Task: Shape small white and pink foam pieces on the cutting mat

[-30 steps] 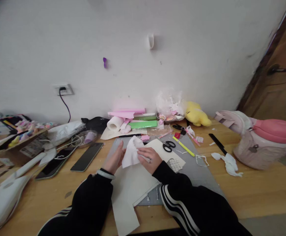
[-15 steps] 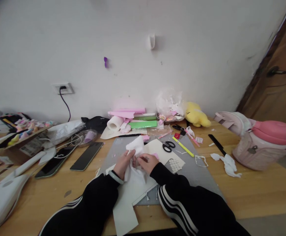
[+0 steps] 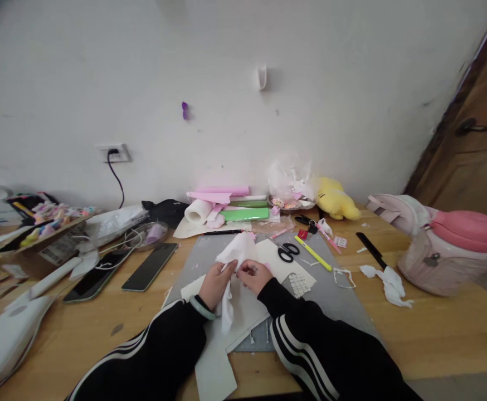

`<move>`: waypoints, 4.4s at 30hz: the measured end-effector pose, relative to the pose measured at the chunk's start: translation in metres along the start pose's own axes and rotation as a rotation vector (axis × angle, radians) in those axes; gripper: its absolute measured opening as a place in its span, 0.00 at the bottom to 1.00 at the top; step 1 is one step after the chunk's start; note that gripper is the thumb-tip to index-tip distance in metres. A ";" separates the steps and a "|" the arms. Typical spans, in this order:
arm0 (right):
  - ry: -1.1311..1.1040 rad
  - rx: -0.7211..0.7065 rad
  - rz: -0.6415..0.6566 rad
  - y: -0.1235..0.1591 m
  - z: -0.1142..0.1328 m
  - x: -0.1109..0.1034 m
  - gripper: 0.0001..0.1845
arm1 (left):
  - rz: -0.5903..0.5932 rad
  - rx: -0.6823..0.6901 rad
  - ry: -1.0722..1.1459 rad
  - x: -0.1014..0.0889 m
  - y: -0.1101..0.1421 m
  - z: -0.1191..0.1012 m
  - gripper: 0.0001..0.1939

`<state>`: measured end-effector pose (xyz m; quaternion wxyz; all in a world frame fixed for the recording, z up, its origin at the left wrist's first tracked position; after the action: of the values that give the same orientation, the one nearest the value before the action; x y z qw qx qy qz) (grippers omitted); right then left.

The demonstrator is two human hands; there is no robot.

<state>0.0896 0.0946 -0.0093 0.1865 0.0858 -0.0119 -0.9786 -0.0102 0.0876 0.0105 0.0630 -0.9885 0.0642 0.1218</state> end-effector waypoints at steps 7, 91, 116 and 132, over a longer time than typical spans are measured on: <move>0.138 -0.095 -0.071 0.002 0.004 -0.009 0.03 | -0.054 0.034 -0.230 -0.002 0.002 -0.005 0.20; 0.467 -0.094 -0.140 0.003 0.003 -0.011 0.03 | 0.019 0.187 -0.126 0.007 0.002 -0.008 0.14; 0.245 -0.094 -0.117 0.001 -0.004 -0.007 0.02 | 0.029 0.197 -0.168 0.007 0.003 -0.012 0.14; 0.537 -0.062 -0.148 0.002 0.002 -0.009 0.05 | 0.053 0.238 -0.206 0.011 0.005 -0.016 0.13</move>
<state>0.0985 0.0958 -0.0053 0.1133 0.3367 0.0742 -0.9318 0.0036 0.0794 0.0224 0.1827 -0.9542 0.0976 0.2158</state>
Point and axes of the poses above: each hand's wrist, its own y-axis away from the middle knuckle, its own x-axis out of the palm, z = x × y, the point moved 8 cm from there along -y, towards the middle knuckle, and after that the axes turned 7 degrees about z, right-handed, at the moved point
